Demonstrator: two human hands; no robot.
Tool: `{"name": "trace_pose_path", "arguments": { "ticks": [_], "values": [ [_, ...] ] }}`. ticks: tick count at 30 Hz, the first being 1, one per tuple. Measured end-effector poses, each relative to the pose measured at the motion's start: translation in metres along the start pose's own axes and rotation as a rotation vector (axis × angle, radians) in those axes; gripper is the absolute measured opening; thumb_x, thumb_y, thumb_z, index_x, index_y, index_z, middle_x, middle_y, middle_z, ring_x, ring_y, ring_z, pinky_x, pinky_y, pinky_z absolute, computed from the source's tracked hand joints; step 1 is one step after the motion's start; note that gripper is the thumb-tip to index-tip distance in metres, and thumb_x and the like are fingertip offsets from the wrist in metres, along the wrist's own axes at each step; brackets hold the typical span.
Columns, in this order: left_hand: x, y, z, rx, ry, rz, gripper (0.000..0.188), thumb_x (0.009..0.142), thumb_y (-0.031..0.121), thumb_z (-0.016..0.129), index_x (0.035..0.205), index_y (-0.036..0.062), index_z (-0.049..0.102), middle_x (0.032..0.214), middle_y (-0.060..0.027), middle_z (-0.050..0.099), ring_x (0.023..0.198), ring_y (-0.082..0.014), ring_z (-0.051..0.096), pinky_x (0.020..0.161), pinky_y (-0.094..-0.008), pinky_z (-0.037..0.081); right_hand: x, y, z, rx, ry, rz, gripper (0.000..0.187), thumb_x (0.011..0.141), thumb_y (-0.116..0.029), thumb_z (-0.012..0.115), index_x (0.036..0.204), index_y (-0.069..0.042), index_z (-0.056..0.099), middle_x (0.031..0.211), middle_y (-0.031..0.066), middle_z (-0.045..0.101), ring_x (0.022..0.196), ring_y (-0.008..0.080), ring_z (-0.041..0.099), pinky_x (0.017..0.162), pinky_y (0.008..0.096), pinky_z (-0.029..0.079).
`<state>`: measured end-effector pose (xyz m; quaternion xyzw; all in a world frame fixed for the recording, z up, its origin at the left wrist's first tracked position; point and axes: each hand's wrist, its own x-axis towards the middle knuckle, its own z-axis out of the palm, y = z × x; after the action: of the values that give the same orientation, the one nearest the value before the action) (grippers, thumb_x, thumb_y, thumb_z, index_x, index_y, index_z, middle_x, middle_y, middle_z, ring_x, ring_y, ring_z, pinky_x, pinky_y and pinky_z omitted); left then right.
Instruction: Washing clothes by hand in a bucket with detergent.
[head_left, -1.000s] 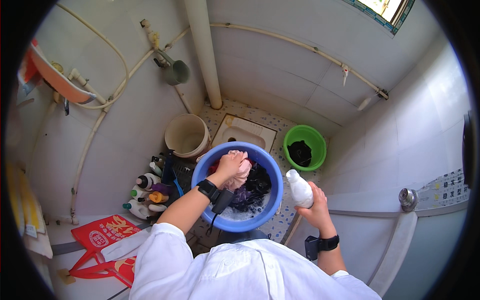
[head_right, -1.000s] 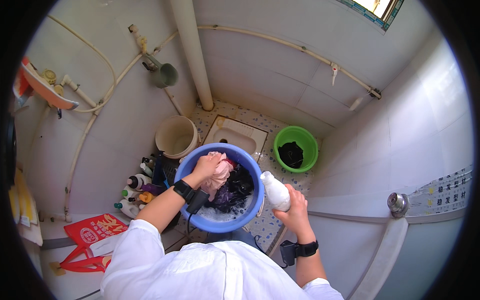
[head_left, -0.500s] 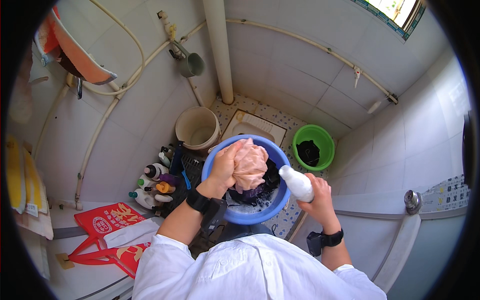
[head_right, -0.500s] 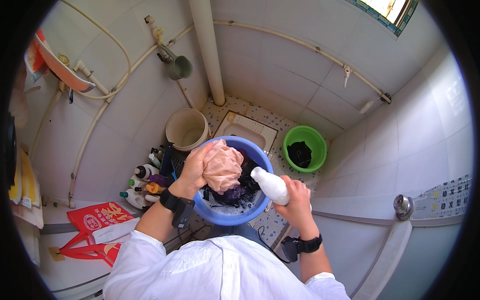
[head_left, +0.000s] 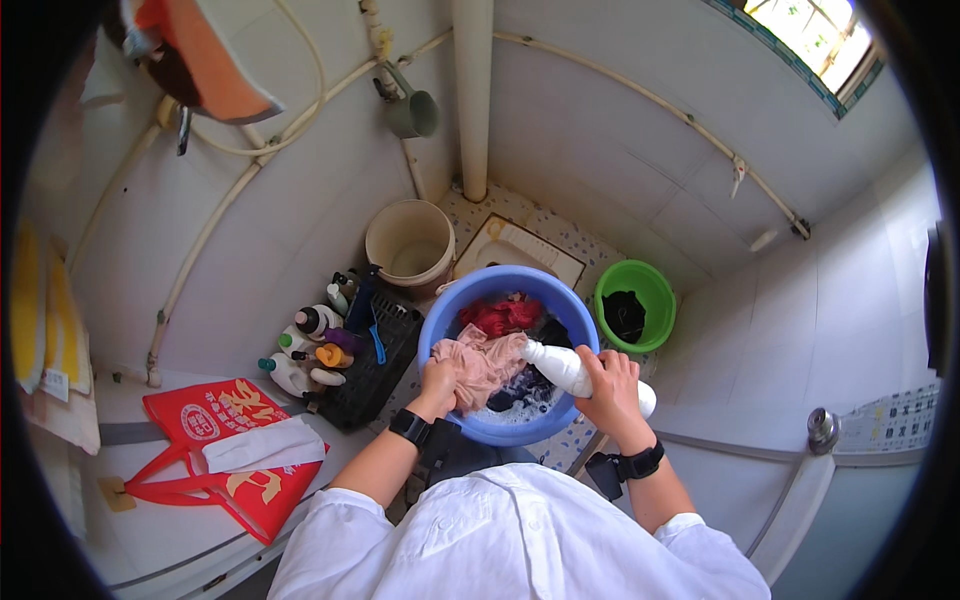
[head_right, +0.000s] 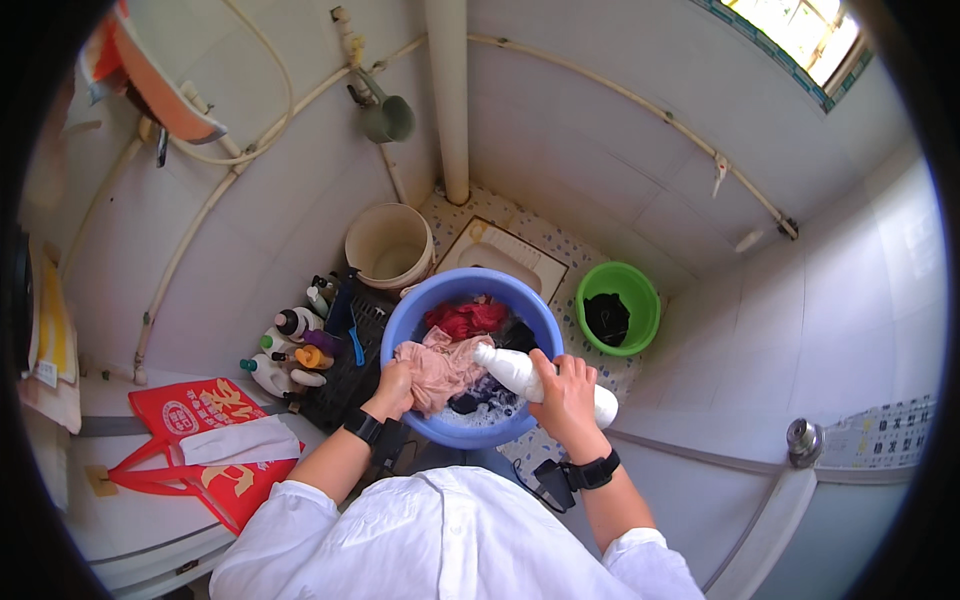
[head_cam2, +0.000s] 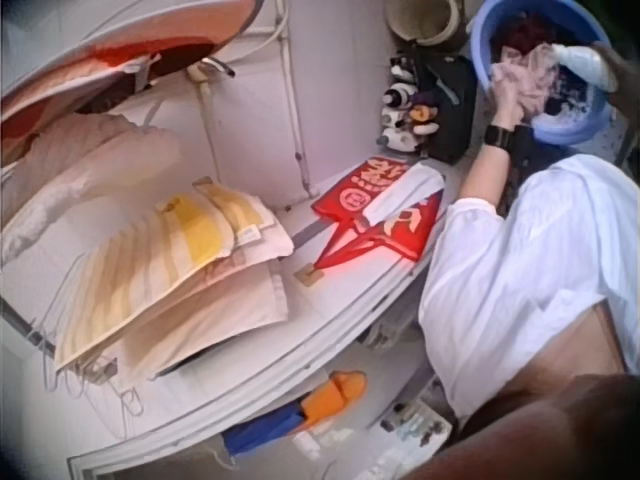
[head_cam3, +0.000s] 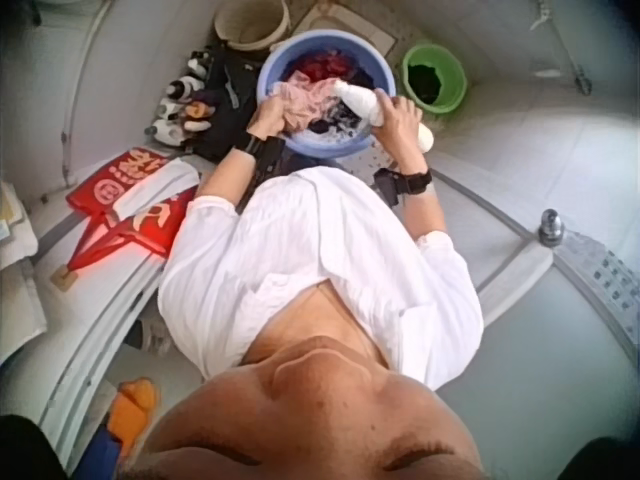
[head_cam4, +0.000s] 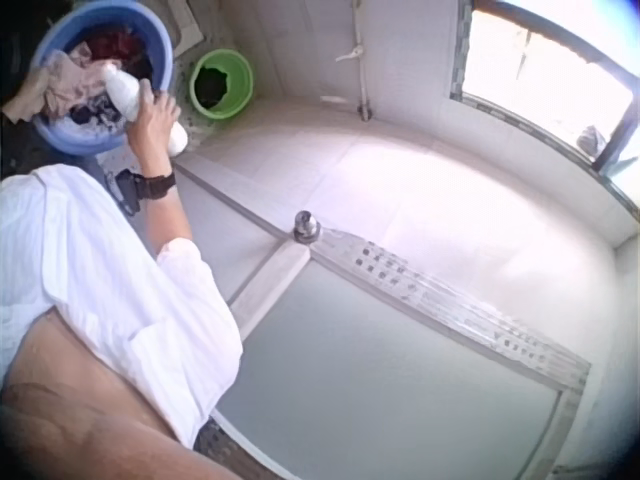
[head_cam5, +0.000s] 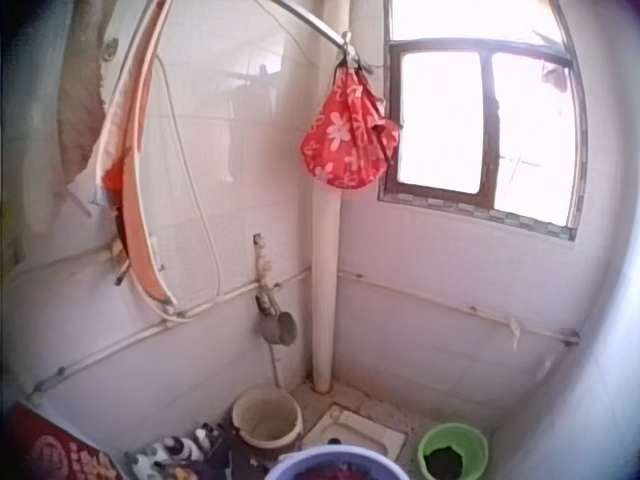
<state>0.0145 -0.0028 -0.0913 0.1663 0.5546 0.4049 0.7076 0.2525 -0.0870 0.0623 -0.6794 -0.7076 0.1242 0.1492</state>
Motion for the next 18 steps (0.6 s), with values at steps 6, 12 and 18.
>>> {"name": "trace_pose_path", "arguments": {
  "ticks": [6, 12, 18],
  "values": [
    [-0.016, 0.009, 0.016, -0.066, -0.042, 0.067, 0.021, 0.075, -0.001, 0.044, 0.095, 0.0018, 0.051, 0.088, -0.0077, 0.055, 0.078, -0.0159, 0.053, 0.069, -0.0269, 0.044, 0.006, -0.007, 0.004, -0.083, -0.007, 0.014, 0.067, 0.048, -0.008, 0.069, 0.111, -0.015, 0.049, 0.092, 0.0125, 0.05, 0.089, 0.0298, 0.047, 0.077, 0.0387, 0.033],
    [-0.017, 0.028, 0.023, -0.075, -0.025, 0.077, 0.027, 0.074, -0.003, 0.039, 0.099, 0.0008, 0.049, 0.093, -0.0095, 0.055, 0.083, -0.0177, 0.054, 0.073, -0.0281, 0.045, -0.002, -0.003, 0.002, -0.014, -0.077, 0.046, 0.065, 0.049, -0.007, 0.068, 0.11, -0.015, 0.048, 0.088, 0.0111, 0.049, 0.089, 0.0293, 0.046, 0.077, 0.0377, 0.033],
    [-0.006, 0.052, 0.037, -0.169, -0.162, 0.226, 0.031, 0.077, -0.003, 0.038, 0.107, -0.0001, 0.046, 0.102, -0.011, 0.053, 0.092, -0.018, 0.053, 0.08, -0.0291, 0.043, -0.003, -0.011, -0.007, 0.117, -0.103, 0.023, 0.065, 0.05, -0.007, 0.068, 0.111, -0.015, 0.047, 0.089, 0.0117, 0.05, 0.089, 0.0299, 0.047, 0.077, 0.0385, 0.033]
  ]
}}
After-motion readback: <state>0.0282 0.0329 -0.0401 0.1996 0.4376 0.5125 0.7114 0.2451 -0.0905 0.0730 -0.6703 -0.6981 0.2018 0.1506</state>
